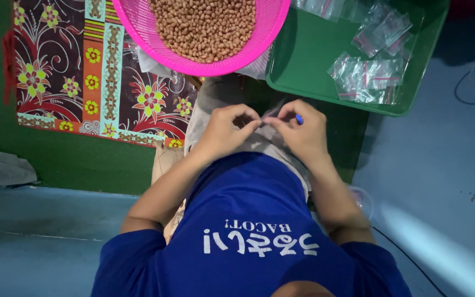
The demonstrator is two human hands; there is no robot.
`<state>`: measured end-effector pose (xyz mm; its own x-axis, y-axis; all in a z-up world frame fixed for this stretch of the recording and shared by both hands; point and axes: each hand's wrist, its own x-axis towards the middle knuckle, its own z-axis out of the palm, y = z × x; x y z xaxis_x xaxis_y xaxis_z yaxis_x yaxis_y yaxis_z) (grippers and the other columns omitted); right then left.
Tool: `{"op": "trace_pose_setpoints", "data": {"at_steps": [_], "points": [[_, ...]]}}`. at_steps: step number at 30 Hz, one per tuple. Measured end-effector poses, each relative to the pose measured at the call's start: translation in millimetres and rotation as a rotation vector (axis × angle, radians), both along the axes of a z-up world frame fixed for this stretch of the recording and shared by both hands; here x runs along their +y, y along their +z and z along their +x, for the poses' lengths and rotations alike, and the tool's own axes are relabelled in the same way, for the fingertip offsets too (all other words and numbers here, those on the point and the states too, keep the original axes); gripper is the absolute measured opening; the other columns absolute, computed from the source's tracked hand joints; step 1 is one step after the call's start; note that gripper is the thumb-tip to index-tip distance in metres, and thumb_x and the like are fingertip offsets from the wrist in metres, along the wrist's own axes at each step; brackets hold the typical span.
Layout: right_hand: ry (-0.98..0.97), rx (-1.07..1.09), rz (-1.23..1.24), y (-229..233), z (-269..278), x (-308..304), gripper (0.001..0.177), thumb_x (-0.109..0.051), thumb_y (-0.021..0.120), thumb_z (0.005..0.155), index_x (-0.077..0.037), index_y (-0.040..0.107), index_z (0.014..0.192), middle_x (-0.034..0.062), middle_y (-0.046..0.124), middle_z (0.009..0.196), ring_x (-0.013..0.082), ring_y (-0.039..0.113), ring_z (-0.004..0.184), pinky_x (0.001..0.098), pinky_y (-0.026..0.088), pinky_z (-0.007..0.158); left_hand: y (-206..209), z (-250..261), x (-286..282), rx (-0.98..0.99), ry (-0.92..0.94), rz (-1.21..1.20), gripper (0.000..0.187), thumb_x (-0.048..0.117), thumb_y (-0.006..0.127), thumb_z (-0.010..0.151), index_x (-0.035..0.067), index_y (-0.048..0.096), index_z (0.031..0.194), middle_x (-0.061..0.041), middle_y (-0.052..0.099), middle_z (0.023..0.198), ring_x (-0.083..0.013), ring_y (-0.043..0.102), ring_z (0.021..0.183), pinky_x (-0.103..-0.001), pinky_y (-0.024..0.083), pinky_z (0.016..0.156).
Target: Packaging peanuts from a large bowl into small individual plastic bags using a scoop.
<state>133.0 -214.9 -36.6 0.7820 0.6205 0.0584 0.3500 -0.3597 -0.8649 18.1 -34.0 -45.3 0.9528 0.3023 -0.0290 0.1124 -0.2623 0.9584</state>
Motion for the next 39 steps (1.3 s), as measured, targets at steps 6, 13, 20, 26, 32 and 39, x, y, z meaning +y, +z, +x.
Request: {"op": "trace_pose_setpoints", "data": {"at_steps": [6, 13, 20, 26, 32, 39], "points": [[-0.029, 0.302, 0.013, -2.5, -11.2, 5.3, 0.026, -0.018, 0.096, 0.075, -0.013, 0.075, 0.089, -0.0017, 0.053, 0.055, 0.0038, 0.042, 0.048, 0.0184, 0.039, 0.047, -8.8, 0.0, -5.8, 0.082, 0.045, -0.137, 0.009, 0.006, 0.082, 0.081, 0.010, 0.076, 0.086, -0.007, 0.073, 0.069, -0.0192, 0.070, 0.066, -0.029, 0.058, 0.061], [-0.075, 0.456, -0.025, 1.6, -10.8, 9.2, 0.010, -0.009, 0.084, 0.084, -0.012, 0.080, 0.092, 0.0014, 0.069, 0.060, -0.0005, 0.050, 0.049, 0.0144, 0.043, 0.050, -9.2, -0.9, -6.2, 0.090, 0.010, -0.200, 0.013, 0.009, 0.088, 0.078, 0.009, 0.077, 0.085, -0.010, 0.074, 0.071, -0.0169, 0.069, 0.070, -0.030, 0.057, 0.064], [-0.033, 0.142, -0.044, 0.3, -8.7, 3.5, 0.013, -0.008, 0.088, 0.080, -0.013, 0.082, 0.090, 0.0048, 0.061, 0.054, 0.0057, 0.055, 0.046, 0.0169, 0.044, 0.048, -8.3, -0.2, -4.9, 0.097, -0.002, -0.192, 0.004, 0.007, 0.079, 0.087, 0.009, 0.075, 0.089, -0.008, 0.074, 0.072, -0.0186, 0.070, 0.071, -0.032, 0.057, 0.066], [0.050, -0.231, -0.089, 4.0, -9.1, 8.4, 0.010, -0.009, 0.083, 0.076, -0.014, 0.075, 0.076, 0.0028, 0.065, 0.060, 0.0200, 0.064, 0.052, 0.0257, 0.051, 0.051, -0.9, 3.7, -3.8, 0.029, 0.009, 0.144, 0.010, 0.005, 0.073, 0.087, 0.007, 0.062, 0.086, -0.012, 0.068, 0.069, -0.0283, 0.071, 0.065, -0.034, 0.059, 0.056], [0.095, -0.211, -0.140, -0.8, -8.2, 9.1, 0.008, -0.011, 0.080, 0.078, -0.013, 0.073, 0.074, 0.0053, 0.067, 0.063, 0.0275, 0.069, 0.062, 0.0324, 0.054, 0.056, -12.0, -0.1, -1.4, 0.030, -0.112, 0.361, 0.012, 0.006, 0.072, 0.087, 0.009, 0.062, 0.092, -0.007, 0.066, 0.075, -0.0263, 0.072, 0.071, -0.034, 0.060, 0.059], [0.040, -0.194, -0.254, -18.2, -6.8, 8.2, 0.013, -0.025, 0.077, 0.078, -0.017, 0.067, 0.075, 0.0073, 0.070, 0.070, 0.0324, 0.073, 0.074, 0.0419, 0.057, 0.065, -10.0, -2.1, 6.3, -0.070, -0.341, 0.674, 0.017, 0.011, 0.056, 0.101, 0.019, 0.068, 0.110, -0.011, 0.064, 0.100, -0.0318, 0.068, 0.097, -0.039, 0.057, 0.076]]}}
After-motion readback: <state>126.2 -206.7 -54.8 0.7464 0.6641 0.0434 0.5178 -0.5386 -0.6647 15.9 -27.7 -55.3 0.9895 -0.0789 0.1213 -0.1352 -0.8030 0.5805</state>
